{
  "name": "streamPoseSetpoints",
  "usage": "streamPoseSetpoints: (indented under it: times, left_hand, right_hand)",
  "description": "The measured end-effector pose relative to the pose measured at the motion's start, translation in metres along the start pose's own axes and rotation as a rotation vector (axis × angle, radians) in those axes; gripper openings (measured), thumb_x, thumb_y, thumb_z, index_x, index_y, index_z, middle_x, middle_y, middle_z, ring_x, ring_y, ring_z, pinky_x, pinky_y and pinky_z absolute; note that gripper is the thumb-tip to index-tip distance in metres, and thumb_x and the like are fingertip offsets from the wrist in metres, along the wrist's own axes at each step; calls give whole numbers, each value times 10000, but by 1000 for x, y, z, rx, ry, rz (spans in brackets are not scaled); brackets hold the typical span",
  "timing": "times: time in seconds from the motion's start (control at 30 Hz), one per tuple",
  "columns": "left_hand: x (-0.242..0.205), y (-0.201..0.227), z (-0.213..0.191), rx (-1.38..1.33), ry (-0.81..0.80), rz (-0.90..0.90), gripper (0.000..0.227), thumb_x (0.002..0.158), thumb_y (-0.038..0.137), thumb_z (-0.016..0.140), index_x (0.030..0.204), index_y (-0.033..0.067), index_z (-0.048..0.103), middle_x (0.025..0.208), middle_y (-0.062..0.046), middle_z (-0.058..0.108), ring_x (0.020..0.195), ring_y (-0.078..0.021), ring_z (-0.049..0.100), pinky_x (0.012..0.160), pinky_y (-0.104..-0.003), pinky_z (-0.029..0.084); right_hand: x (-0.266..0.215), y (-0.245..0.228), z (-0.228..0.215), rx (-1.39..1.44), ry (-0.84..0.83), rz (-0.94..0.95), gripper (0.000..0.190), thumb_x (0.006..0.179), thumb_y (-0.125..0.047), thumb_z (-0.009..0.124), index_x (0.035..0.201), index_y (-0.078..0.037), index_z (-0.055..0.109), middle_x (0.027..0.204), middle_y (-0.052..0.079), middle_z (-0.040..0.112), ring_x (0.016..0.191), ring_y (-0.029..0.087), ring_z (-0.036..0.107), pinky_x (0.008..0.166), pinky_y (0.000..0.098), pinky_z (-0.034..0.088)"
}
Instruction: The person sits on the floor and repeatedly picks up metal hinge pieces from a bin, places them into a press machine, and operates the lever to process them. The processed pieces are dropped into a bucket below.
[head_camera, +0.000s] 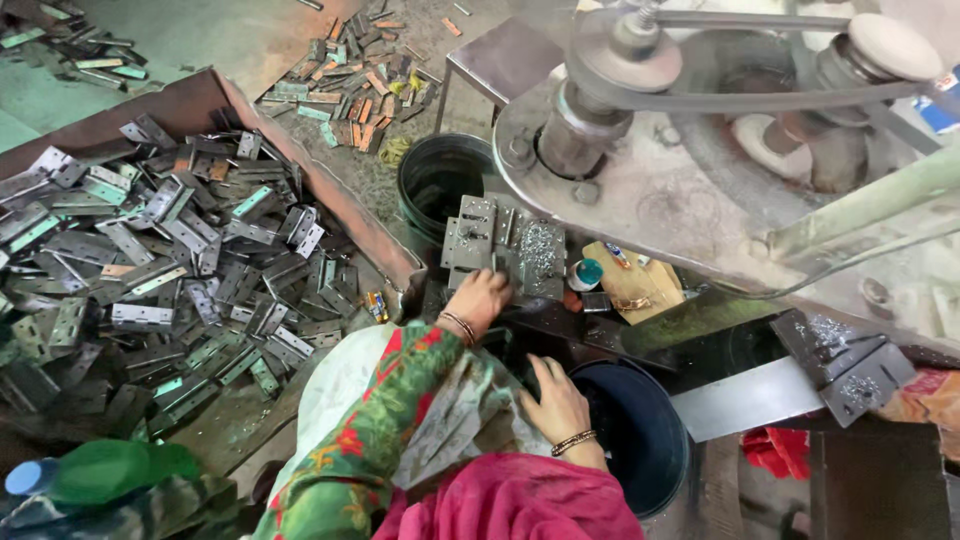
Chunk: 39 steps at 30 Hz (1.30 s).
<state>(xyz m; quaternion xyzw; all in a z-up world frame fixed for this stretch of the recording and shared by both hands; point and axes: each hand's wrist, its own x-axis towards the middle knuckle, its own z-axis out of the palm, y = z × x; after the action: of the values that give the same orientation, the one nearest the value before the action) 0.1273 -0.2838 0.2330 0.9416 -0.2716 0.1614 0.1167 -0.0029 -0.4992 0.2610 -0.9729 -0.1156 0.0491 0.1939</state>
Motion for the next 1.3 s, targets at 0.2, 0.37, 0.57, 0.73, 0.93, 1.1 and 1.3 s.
streamPoseSetpoints:
  times: [0.2,0.37,0.57,0.73,0.93,1.1,1.3]
  left_hand:
    - [-6,10,64,46,-76,-60,364,933,227,563,1258,134,699,1370,-100,569,1295,-309,480,1180,-576,304]
    - [8,6,60,192,-158,-268,340,975,296,498,1208,153,700,1385,-79,558,1416,-368,377,1135,-695,242]
    - [34,4,60,136,-190,-337,333,1000,262,448,1169,210,730,1269,-97,616,1416,-423,357,1133,-759,185]
    - [43,-1,68,213,-165,-348,320,994,251,465,1072,161,762,1245,-75,640,1414,-400,377,1137,-723,210]
    - [37,-4,71,111,-118,-330,312,957,239,484,1053,153,768,1261,-88,636,1400,-398,380,1143,-720,213]
    - [42,-19,71,196,-27,-346,324,987,252,485,1080,131,770,1276,-28,647,1416,-366,383,1164,-709,214]
    - [64,-22,72,227,-150,-374,317,957,230,509,1126,147,764,1296,-25,643,1433,-376,362,1137,-736,210]
  right_hand:
    - [2,-1,-2,8,-7,3,655,848,-358,722,1437,-190,491,1400,137,573,1157,374,639,902,455,553]
    - [19,1,-6,-54,-262,178,806,860,-423,703,1548,-183,357,1192,220,675,1023,422,694,881,501,569]
    - [42,19,5,-91,-360,243,798,870,-467,721,1498,-97,398,1068,282,707,1006,447,706,881,523,579]
    - [31,55,58,-71,-344,315,681,857,-454,729,1402,-124,490,1037,272,732,995,454,706,863,531,581]
    - [6,87,152,202,-46,227,598,857,-344,693,1414,-208,524,976,273,746,959,471,699,781,557,564]
    - [11,98,129,185,-138,270,674,809,-355,737,1403,-169,479,964,261,741,919,445,726,789,511,591]
    - [9,94,110,97,-193,343,666,822,-390,734,1409,-180,502,966,254,745,927,437,726,778,514,591]
